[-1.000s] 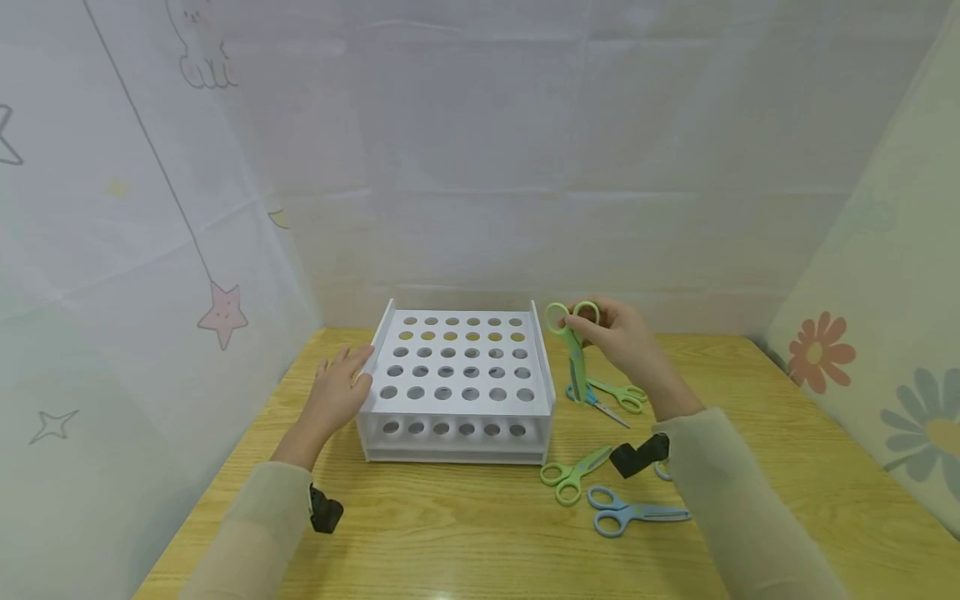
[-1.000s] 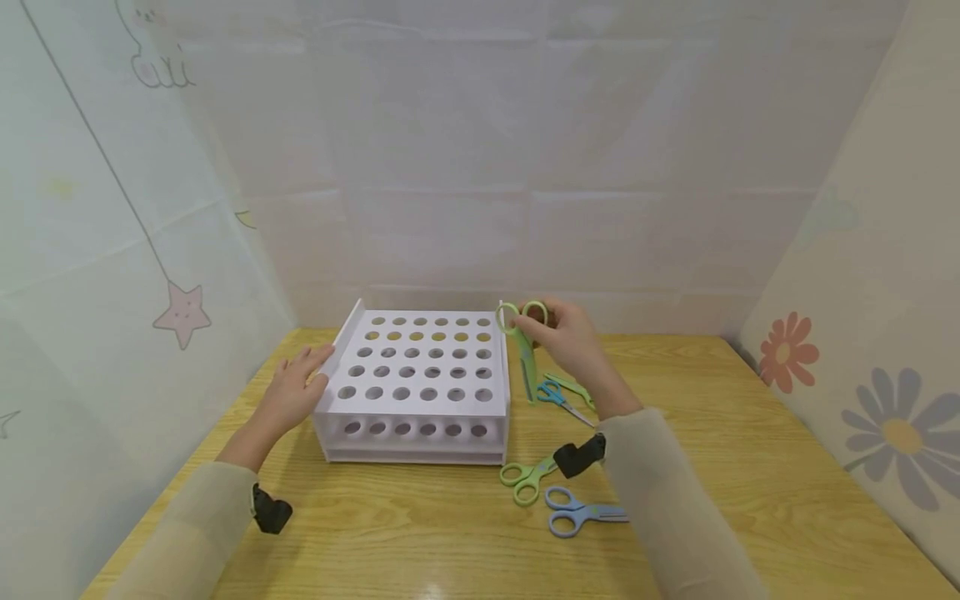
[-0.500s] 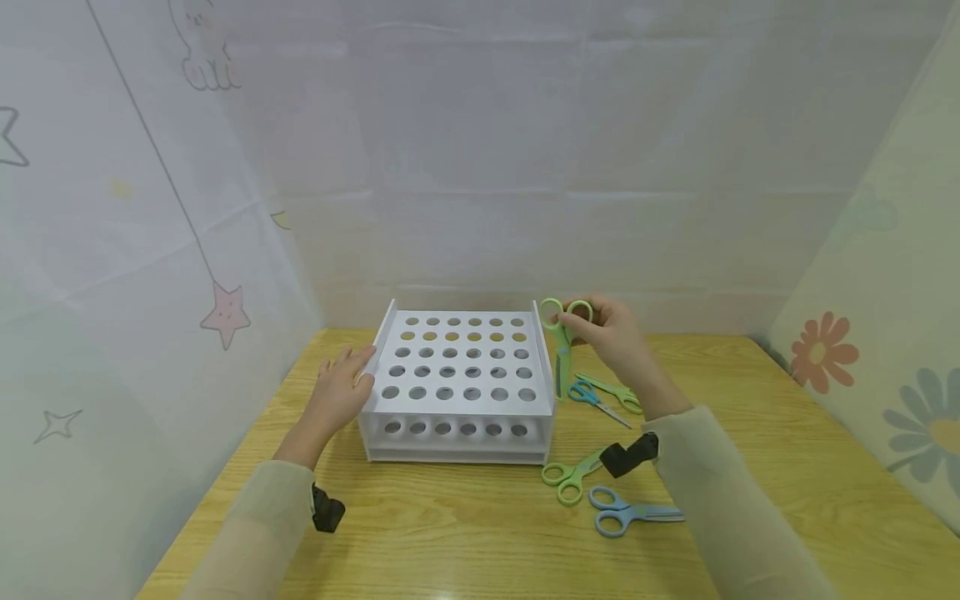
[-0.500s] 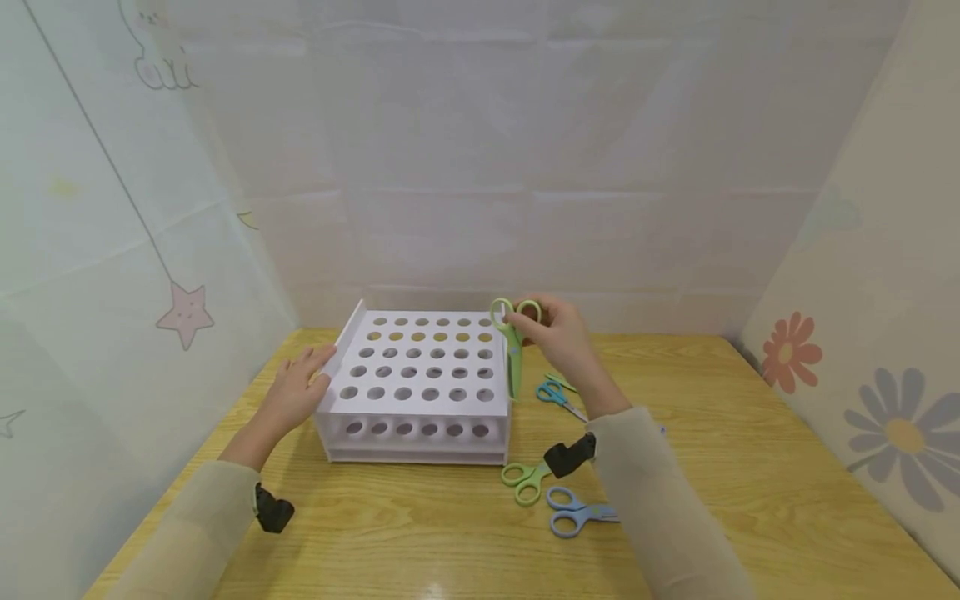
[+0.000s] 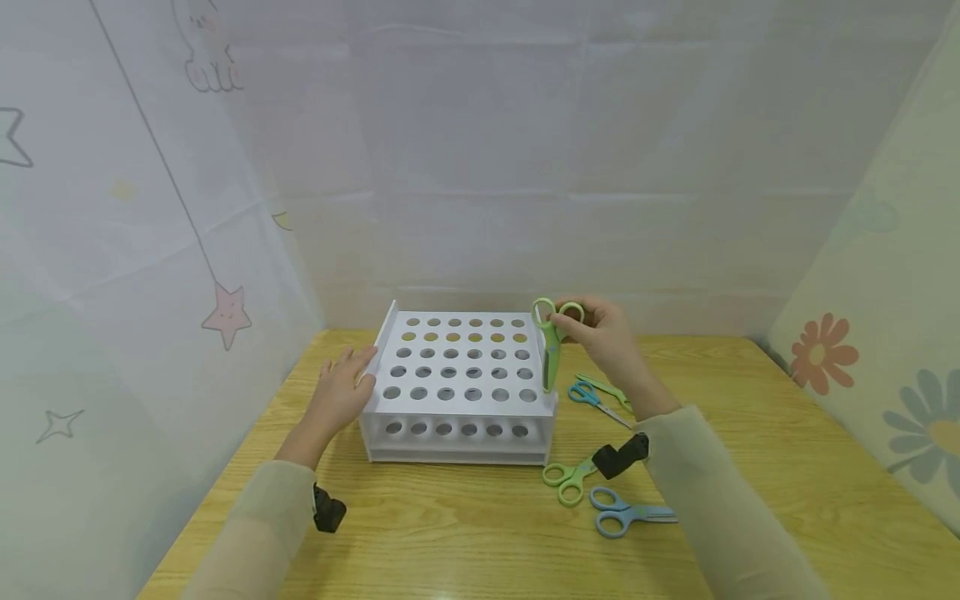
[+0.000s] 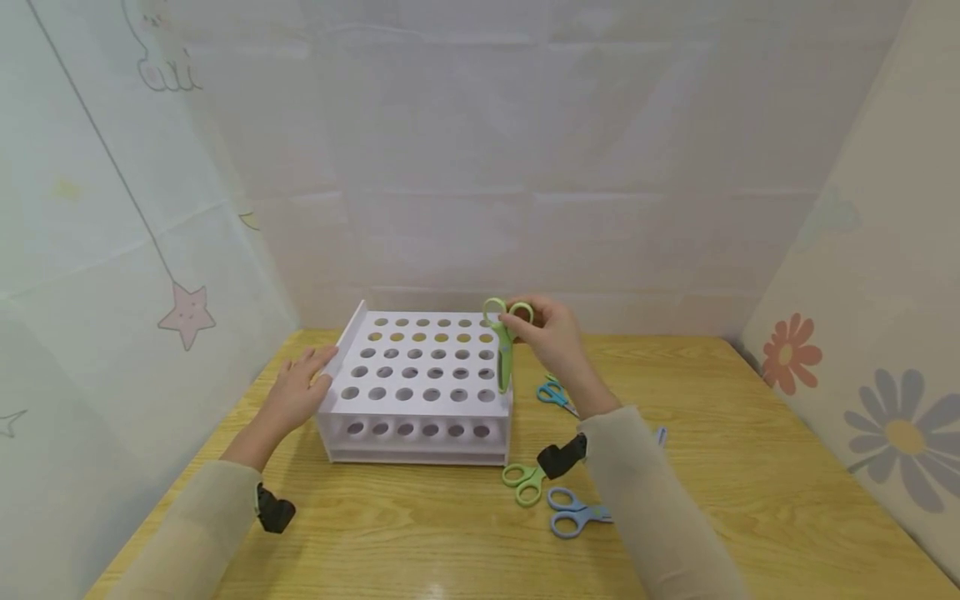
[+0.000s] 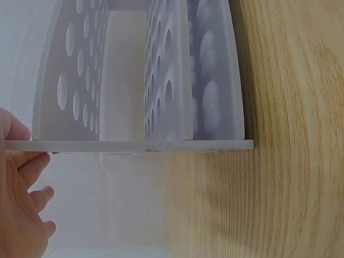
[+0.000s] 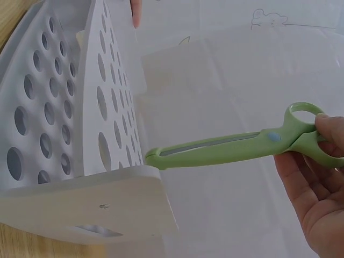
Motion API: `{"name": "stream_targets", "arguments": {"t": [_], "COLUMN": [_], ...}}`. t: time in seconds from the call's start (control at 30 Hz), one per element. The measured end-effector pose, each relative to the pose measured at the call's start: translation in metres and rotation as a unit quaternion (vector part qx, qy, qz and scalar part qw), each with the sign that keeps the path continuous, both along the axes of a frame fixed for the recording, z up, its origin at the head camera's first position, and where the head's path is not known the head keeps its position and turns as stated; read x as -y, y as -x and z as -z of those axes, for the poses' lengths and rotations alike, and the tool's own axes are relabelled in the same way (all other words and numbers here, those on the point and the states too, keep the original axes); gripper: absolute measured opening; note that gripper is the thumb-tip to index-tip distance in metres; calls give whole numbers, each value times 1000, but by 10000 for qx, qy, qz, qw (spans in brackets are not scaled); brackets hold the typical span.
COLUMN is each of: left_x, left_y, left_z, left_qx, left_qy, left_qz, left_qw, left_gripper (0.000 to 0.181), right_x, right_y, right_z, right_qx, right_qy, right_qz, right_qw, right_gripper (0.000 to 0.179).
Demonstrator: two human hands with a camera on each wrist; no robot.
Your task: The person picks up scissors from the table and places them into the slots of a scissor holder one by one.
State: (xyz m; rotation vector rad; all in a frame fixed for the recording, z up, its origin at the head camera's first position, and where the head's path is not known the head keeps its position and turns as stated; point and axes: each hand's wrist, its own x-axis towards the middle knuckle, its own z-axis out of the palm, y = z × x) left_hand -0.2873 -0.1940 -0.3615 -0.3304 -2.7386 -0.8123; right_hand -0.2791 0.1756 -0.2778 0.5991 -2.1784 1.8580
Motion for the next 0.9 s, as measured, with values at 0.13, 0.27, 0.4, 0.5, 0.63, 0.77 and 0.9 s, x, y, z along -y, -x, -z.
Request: {"name": "stream_targets", "arguments": {"t": [0.13, 0.27, 0.4, 0.5, 0.63, 0.77, 0.9], "left_x": [0, -1, -1, -1, -1, -1, -1], "left_y": [1, 1, 0, 0, 0, 0, 0], "left_z": [0, 0, 0, 0, 0, 0, 0], "left_qx": [4, 17, 34, 66, 66, 44, 66], "left_qy": [0, 9, 1, -23, -29, -36, -44], "left_qz": [2, 5, 7, -4, 5, 21, 3], "left_qw": [10000, 10000, 10000, 10000, 10000, 10000, 10000], "left_gripper": [51, 51, 51, 51, 51, 51, 51], "right_x": [2, 5, 7, 9, 10, 12, 13], "right_y": [1, 1, 2, 3, 4, 5, 6], "right_z": [3, 7, 11, 15, 20, 25, 32], "right_qx": [38, 81, 86, 52, -2, -79, -170], "right_qy": [-35, -88, -71, -55, 9, 34, -14], "right_qz": [88, 133, 108, 150, 223, 176, 129], "right_qw": [9999, 9998, 9999, 9999, 9998, 9998, 9998], "right_gripper": [29, 31, 30, 29, 28, 27, 26]}}
